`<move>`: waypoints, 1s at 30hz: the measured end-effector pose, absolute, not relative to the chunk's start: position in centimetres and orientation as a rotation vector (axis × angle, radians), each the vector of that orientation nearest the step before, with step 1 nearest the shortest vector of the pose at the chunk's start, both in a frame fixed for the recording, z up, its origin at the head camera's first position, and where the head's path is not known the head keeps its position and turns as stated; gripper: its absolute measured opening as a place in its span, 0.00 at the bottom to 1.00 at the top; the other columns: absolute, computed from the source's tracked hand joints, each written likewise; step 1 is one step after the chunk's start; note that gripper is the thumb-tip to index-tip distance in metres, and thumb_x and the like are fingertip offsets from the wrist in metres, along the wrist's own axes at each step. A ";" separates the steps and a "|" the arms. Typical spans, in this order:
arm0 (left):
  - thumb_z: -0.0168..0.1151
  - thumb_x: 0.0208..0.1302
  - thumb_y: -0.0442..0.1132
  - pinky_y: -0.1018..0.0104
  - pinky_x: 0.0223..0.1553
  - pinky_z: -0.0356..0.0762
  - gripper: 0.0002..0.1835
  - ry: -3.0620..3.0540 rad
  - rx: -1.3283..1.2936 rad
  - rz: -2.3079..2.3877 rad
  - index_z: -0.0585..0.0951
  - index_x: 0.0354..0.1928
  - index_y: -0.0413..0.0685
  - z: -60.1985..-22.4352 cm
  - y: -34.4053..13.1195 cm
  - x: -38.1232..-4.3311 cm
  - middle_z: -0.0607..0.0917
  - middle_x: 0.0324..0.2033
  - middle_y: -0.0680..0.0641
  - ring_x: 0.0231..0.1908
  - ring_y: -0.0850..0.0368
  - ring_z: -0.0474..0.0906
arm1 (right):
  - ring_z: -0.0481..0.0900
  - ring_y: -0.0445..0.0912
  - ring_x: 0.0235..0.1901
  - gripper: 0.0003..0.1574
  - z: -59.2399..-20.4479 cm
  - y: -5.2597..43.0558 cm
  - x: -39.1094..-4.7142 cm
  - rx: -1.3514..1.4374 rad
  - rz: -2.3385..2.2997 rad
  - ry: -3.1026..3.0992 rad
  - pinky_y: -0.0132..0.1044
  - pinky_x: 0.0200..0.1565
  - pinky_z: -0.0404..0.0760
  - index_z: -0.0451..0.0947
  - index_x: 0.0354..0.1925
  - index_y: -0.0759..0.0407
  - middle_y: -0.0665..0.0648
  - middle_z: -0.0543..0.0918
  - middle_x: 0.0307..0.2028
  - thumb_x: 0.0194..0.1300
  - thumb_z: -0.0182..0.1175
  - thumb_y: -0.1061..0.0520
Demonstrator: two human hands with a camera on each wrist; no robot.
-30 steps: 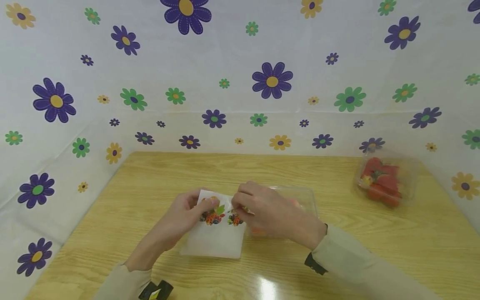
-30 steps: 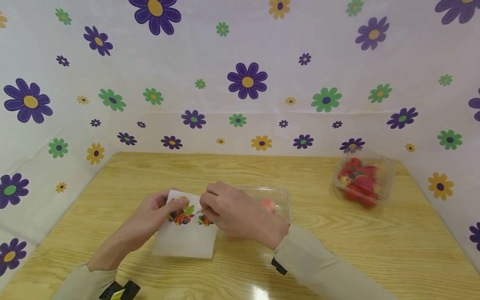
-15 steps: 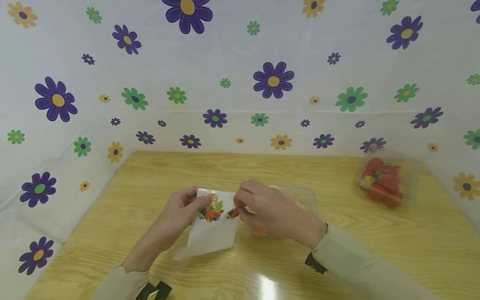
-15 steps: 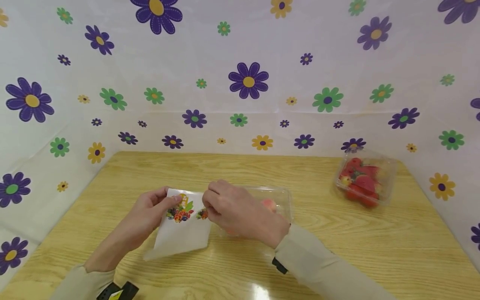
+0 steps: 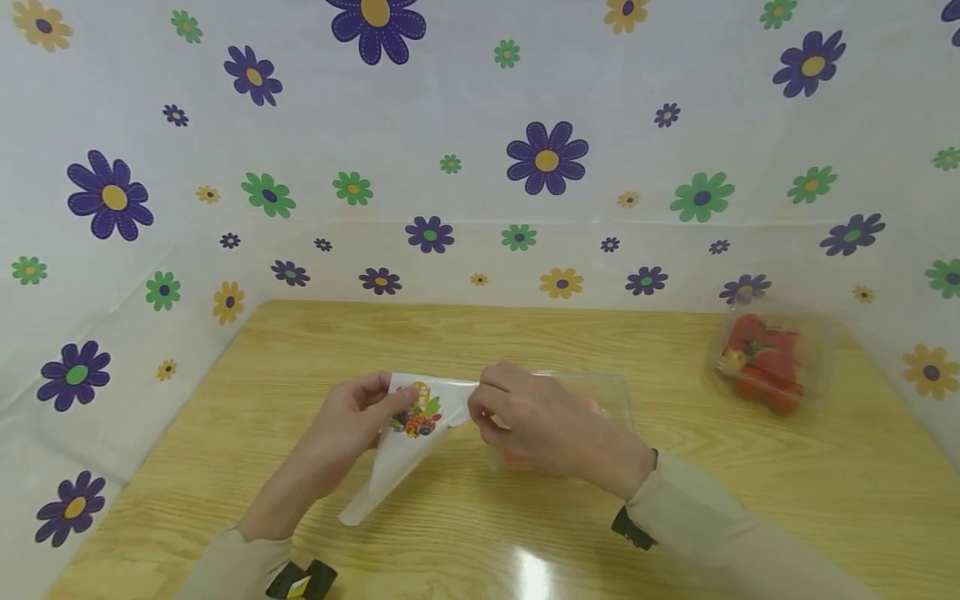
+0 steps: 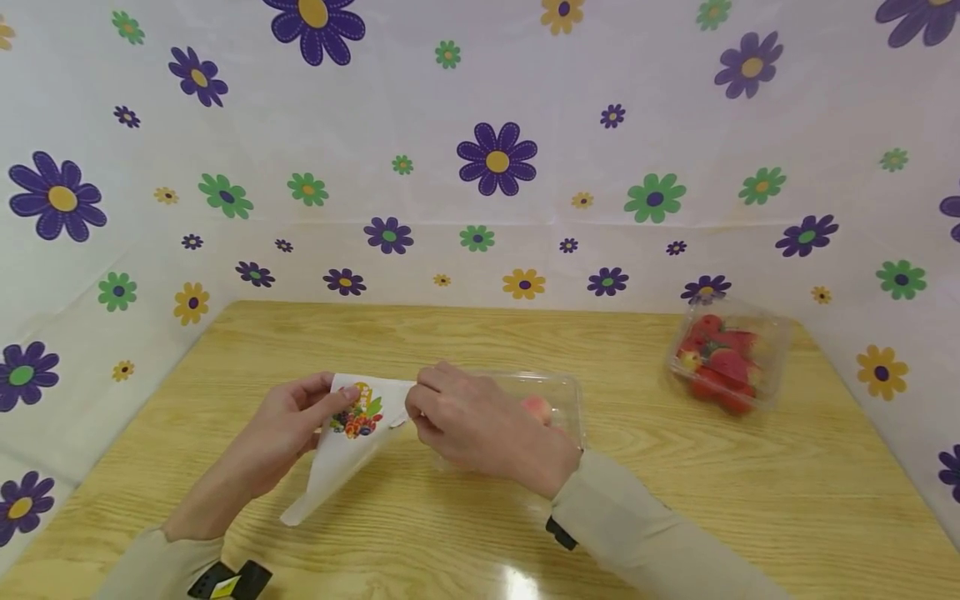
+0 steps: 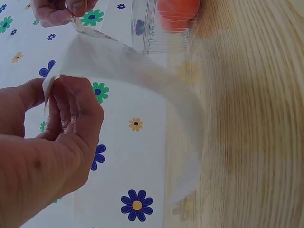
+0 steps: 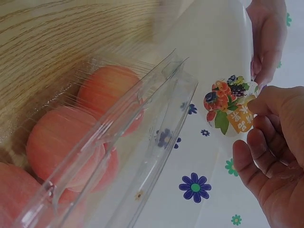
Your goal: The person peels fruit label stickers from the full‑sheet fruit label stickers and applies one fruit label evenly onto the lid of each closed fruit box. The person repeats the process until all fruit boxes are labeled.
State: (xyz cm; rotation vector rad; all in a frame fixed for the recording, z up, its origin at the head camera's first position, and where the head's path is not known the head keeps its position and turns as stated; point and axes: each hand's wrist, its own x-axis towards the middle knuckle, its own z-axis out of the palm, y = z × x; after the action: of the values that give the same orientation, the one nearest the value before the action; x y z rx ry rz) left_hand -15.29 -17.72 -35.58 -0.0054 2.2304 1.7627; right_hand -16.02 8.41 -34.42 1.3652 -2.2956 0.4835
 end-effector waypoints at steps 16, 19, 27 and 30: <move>0.61 0.75 0.49 0.64 0.40 0.84 0.25 2.226 -0.053 1.792 0.77 0.62 0.36 -35.4 -18.5 -15.4 0.88 0.40 0.56 0.40 0.63 0.83 | 0.75 0.40 0.34 0.09 -34.8 8.1 -15.9 1.363 0.505 -2.212 0.22 0.34 0.76 0.80 0.32 0.55 0.49 0.79 0.32 0.58 0.70 0.66; 0.61 0.75 0.47 0.64 0.40 0.84 0.24 2.211 -0.044 1.797 0.77 0.61 0.36 -35.5 -18.4 -15.3 0.88 0.39 0.57 0.39 0.62 0.83 | 0.75 0.40 0.35 0.09 -34.9 8.1 -15.9 1.351 0.539 -2.220 0.22 0.35 0.76 0.80 0.32 0.55 0.50 0.79 0.35 0.58 0.70 0.67; 0.61 0.75 0.46 0.65 0.38 0.84 0.24 2.144 0.030 1.821 0.77 0.61 0.33 -35.4 -18.3 -15.1 0.88 0.39 0.56 0.39 0.62 0.84 | 0.78 0.42 0.40 0.10 -35.0 8.3 -16.0 1.348 0.616 -2.270 0.24 0.38 0.80 0.80 0.36 0.55 0.50 0.82 0.39 0.60 0.69 0.68; 0.61 0.75 0.46 0.66 0.39 0.84 0.25 2.130 0.035 1.826 0.76 0.62 0.34 -35.4 -18.3 -15.1 0.88 0.39 0.56 0.39 0.62 0.84 | 0.79 0.43 0.42 0.11 -35.1 8.5 -16.1 1.354 0.645 -2.292 0.26 0.40 0.81 0.80 0.38 0.57 0.50 0.83 0.40 0.61 0.66 0.71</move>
State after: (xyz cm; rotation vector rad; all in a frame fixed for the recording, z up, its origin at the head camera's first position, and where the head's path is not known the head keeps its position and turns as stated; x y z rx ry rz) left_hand -15.07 -18.26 -35.36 0.0345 2.1302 1.8260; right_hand -16.08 8.49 -35.08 1.3544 -2.2917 0.6451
